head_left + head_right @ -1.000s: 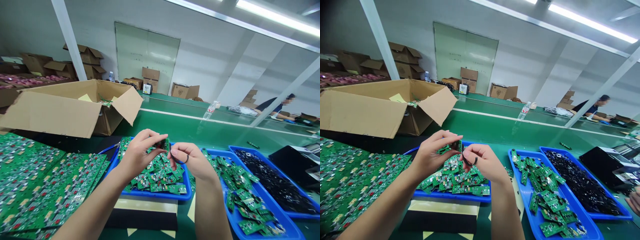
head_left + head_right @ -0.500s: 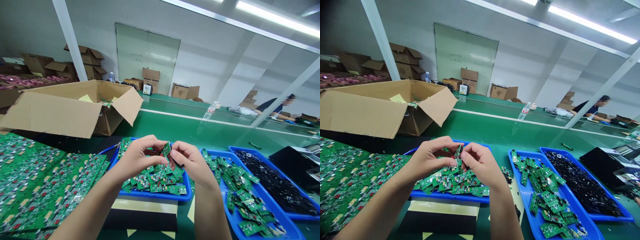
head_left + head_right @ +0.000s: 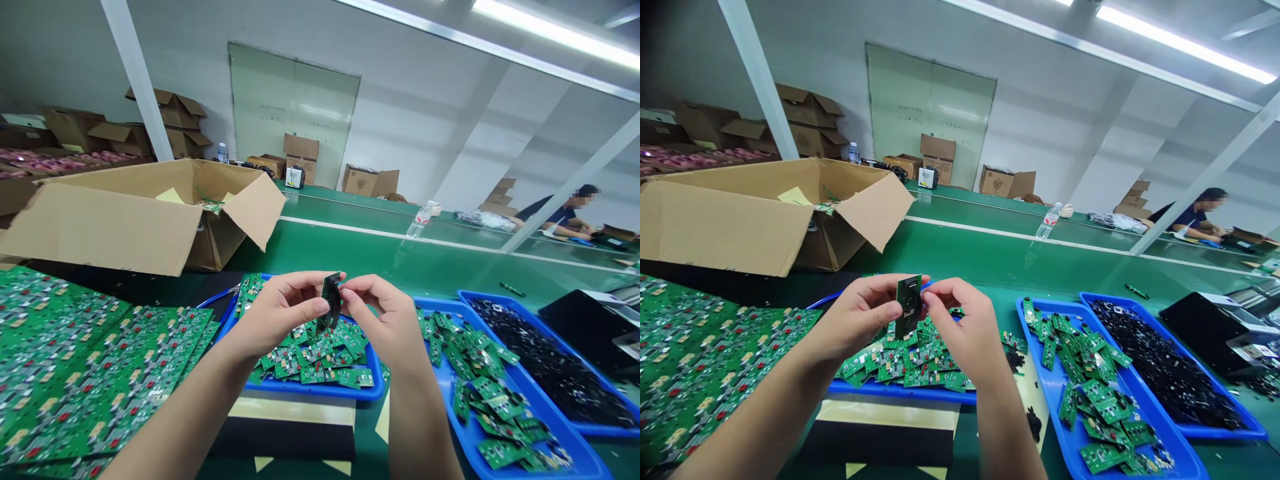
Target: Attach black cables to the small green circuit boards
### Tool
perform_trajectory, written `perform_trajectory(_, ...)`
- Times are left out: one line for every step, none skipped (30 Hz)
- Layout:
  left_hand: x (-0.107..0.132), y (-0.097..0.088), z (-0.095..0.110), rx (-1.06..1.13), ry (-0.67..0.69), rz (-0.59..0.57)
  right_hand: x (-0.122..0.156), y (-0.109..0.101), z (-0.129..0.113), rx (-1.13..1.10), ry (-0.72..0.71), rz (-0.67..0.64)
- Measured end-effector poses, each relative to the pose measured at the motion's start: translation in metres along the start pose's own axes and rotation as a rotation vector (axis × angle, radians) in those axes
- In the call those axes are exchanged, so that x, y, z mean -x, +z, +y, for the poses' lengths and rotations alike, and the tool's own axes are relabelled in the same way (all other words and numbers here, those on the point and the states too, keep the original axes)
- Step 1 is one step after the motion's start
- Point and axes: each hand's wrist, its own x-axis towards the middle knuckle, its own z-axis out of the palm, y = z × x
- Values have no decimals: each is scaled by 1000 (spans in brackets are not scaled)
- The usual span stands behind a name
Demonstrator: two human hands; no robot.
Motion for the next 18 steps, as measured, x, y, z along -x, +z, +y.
perform_trajectory(0,0,0,10,9,14,0,0,-1,14,-19,0)
perform_trajectory(0,0,0,19,18,37,1,1,-2,31,-40,0)
perform_trajectory(0,0,0,26,23,60,1,2,-3,52,-64,1)
perform_trajectory(-1,0,-1,31,26,76,2,3,-4,76,-88,4)
perform_trajectory(-1,0,-1,35,28,83,2,4,-5,101,-109,9)
perform_trajectory(-1,-1,-2,38,28,83,2,5,-5,126,-123,18)
perform_trajectory(-1,-1,-2,41,28,78,2,7,-6,152,-130,33)
perform_trajectory(-1,-1,-2,42,29,72,2,8,-6,177,-131,52)
perform_trajectory(-1,-1,-2,42,28,66,2,10,-6,198,-132,72)
perform_trajectory(-1,-1,-2,42,27,60,1,11,-5,214,-132,90)
perform_trajectory(-1,-1,-2,41,26,57,1,12,-5,224,-134,104)
perform_trajectory(-1,0,-2,38,25,51,1,13,-4,232,-137,114)
perform_trajectory(-1,0,-2,33,25,47,0,13,-4,237,-137,124)
perform_trajectory(-1,0,-1,24,21,40,0,13,-4,239,-134,132)
perform_trajectory(-1,0,0,7,16,29,0,12,-3,238,-129,138)
perform_trajectory(0,1,0,-12,10,19,0,12,-3,237,-123,143)
perform_trajectory(0,1,1,-32,5,8,0,11,-3,239,-118,145)
perform_trajectory(0,1,1,-50,2,-5,0,10,-3,243,-116,150)
